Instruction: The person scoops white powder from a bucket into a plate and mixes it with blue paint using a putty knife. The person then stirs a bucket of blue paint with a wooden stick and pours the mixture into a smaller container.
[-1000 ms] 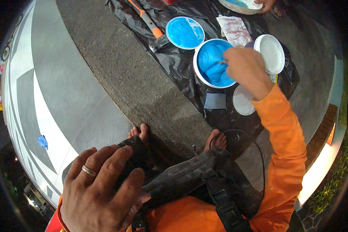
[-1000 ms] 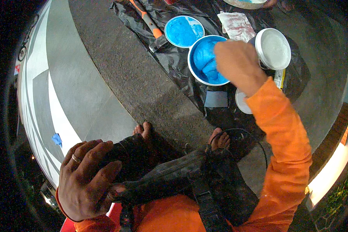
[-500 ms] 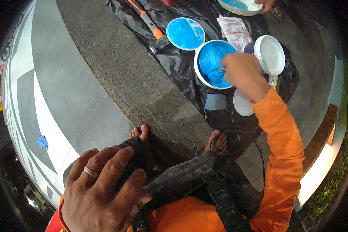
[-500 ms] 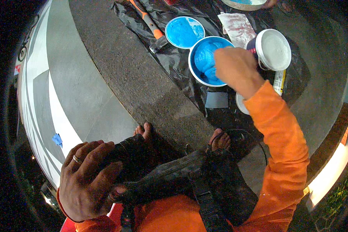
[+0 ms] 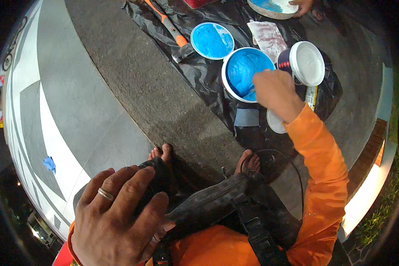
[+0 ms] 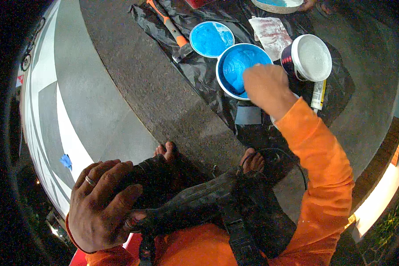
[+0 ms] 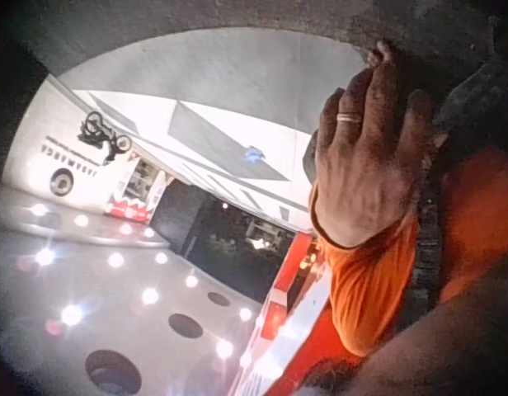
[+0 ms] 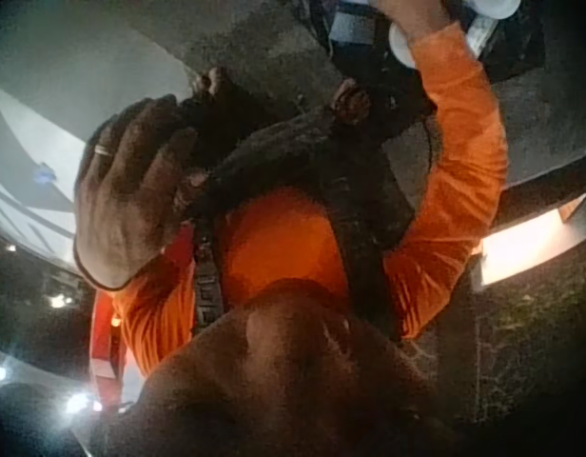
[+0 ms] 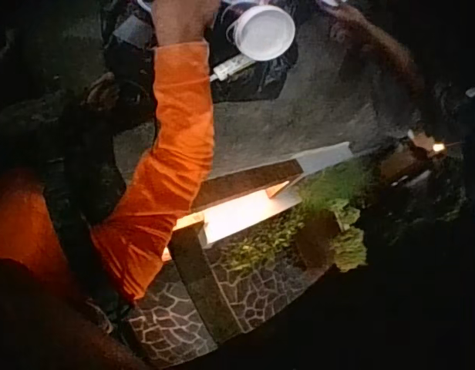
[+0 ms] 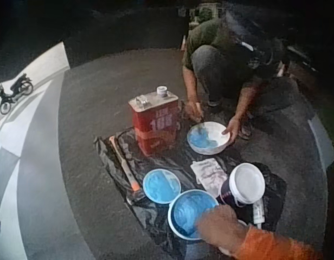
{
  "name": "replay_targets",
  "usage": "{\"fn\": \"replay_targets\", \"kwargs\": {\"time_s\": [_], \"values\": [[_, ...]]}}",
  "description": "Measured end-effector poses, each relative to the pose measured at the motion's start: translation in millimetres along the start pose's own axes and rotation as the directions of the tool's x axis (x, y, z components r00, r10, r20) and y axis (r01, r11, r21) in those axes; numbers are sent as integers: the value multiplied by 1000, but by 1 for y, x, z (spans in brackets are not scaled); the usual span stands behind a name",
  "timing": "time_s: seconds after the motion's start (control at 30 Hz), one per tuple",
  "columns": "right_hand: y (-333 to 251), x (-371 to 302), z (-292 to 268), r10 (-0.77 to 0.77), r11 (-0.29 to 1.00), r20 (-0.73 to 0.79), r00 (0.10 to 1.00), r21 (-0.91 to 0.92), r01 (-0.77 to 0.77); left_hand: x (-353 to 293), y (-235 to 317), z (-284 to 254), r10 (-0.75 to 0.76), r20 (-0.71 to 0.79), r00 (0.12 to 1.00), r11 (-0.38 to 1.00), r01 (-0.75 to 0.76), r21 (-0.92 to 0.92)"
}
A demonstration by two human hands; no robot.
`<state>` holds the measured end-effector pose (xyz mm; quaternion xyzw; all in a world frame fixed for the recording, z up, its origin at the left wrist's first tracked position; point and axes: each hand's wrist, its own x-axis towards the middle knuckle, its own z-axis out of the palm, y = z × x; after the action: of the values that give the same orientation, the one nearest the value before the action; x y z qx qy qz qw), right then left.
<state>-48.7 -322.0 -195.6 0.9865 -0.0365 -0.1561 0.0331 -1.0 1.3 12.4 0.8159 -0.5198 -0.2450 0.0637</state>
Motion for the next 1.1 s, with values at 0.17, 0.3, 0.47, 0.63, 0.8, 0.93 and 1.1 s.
{"fn": "replay_targets", "kwargs": {"time_s": [0.17, 0.3, 0.47, 0.63, 0.8, 0.93, 1.1], "values": [[17, 0, -39, 57, 998, -66, 996, -1, -57, -4, 4, 4, -34, -37, 999, 999, 34, 4], [24, -18, -72, 80, 997, -11, 997, -10, -80, -3, 2, 4, -17, -53, 998, 1000, 17, -7], [10, -14, -24, -6, 999, 62, 998, -48, 9, 1, 2, 3, -5, -37, 999, 1000, 4, -6], [30, 12, -29, 50, 996, -8, 999, -74, -51, 0, 1, 2, 9, -19, 1000, 1000, -9, -8], [38, -2, -87, -14, 993, -146, 989, -114, -2, -2, 3, 3, -12, -3, 1000, 1000, 12, -2], [15, 13, -52, -106, 976, 129, 986, -178, 129, -2, -1, -1, 2, 31, 1000, 1000, -2, 10], [19, 37, -36, -85, 976, 53, 995, -198, 94, -2, 2, 1, 12, -34, 999, 1000, -12, 1]]}}
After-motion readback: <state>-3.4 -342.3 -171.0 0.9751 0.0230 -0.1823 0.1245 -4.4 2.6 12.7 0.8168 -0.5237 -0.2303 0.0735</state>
